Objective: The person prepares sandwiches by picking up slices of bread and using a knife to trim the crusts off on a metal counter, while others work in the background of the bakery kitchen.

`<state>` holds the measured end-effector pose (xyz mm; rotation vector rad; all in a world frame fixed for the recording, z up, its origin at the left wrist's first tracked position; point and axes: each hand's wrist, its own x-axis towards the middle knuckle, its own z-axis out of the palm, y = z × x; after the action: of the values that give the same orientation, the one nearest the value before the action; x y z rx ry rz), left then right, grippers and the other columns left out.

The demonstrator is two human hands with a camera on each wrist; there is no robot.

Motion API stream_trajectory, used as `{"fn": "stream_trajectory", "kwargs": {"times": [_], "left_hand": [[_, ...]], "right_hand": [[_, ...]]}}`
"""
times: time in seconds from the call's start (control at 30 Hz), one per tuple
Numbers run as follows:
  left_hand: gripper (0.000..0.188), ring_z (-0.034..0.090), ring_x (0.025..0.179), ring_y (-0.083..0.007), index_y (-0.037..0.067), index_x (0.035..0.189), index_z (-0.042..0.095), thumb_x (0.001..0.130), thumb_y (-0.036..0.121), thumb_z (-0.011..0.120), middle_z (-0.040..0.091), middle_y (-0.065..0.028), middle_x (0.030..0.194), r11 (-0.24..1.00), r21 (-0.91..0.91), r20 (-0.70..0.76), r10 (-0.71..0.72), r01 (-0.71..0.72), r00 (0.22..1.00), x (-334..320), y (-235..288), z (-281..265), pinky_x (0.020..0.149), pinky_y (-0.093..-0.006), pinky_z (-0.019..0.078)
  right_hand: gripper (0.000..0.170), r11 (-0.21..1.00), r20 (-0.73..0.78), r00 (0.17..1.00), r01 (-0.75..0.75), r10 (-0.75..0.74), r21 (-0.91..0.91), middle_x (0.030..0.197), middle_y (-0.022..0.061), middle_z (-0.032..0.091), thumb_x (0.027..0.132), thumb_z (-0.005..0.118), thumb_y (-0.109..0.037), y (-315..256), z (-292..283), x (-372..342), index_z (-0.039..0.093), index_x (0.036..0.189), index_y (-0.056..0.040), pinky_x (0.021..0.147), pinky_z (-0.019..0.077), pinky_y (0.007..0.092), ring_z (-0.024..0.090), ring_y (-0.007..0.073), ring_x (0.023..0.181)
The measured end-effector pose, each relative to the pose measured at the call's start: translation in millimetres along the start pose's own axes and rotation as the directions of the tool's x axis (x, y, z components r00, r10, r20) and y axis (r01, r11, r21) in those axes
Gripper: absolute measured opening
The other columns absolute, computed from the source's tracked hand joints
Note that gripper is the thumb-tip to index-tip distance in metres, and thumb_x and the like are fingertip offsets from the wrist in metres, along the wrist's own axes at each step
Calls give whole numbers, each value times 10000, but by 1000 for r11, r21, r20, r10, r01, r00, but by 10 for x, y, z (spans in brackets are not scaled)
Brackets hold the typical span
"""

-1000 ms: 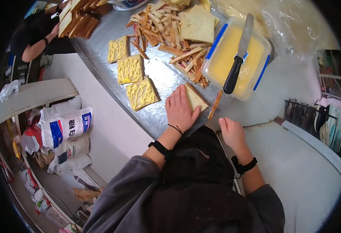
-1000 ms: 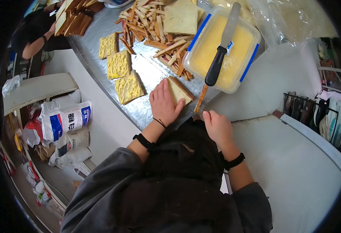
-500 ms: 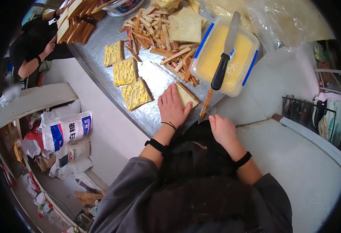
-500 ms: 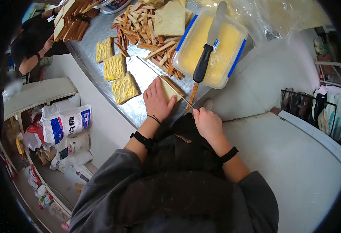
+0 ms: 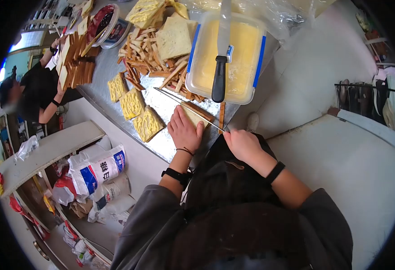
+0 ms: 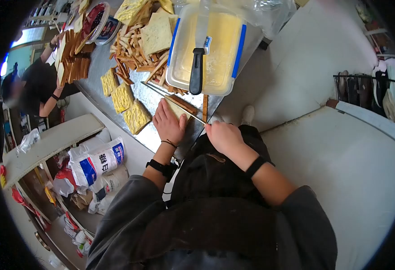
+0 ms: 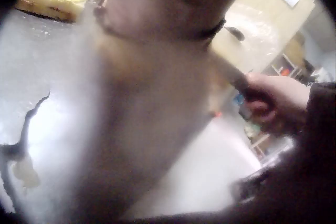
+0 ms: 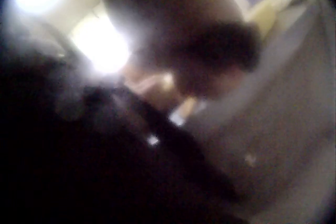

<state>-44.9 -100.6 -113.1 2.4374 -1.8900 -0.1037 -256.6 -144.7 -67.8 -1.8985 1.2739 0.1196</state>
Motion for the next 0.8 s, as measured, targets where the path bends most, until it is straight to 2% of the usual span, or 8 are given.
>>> {"fn": "stream_trajectory", "kwargs": {"times": [0.13,0.27,0.37,0.57,0.6,0.8], "left_hand": [[886,342,1344,-364,-83,1479,225,875,491,525,351,-240,1466,1000,13,10,21,-21,1000,12,-2,11,1087,-500,247],[877,342,1342,-372,-84,1483,217,880,481,513,346,-250,1468,999,31,5,43,-43,999,0,-3,23,1089,-501,242],[875,346,1337,-376,-84,1485,212,883,479,507,344,-254,1469,997,55,10,46,-46,999,-19,-15,31,1089,-503,239],[878,355,1327,-378,-86,1485,207,882,478,506,344,-257,1468,997,38,20,64,-65,998,8,0,27,1086,-506,242],[879,356,1325,-379,-87,1484,207,882,479,506,346,-257,1466,997,33,17,69,-69,997,12,1,32,1085,-507,243],[874,359,1319,-390,-91,1477,220,883,482,507,355,-258,1455,997,45,0,66,-66,998,6,-25,50,1080,-512,252]], "right_hand": [[479,995,88,993,-85,80,52,715,201,670,1001,439,-362,240,-105,-336,647,764,-2,637,542,494,670,396,689],[493,989,20,1000,-1,-2,148,727,219,668,1004,432,-362,204,134,-77,654,754,1,649,535,505,665,404,699],[474,989,41,999,16,-22,145,699,208,665,998,445,-359,76,220,194,647,761,-3,631,541,489,665,395,672],[447,998,1,1000,-20,20,63,662,199,657,986,477,-350,243,79,-281,632,760,4,579,540,474,668,373,636],[432,992,44,997,-72,68,106,665,194,659,981,490,-343,304,70,-360,637,756,-4,593,541,481,666,384,644],[468,991,-22,1000,-17,20,130,715,203,672,987,465,-368,52,282,235,663,746,-19,628,541,487,674,383,688]]}}
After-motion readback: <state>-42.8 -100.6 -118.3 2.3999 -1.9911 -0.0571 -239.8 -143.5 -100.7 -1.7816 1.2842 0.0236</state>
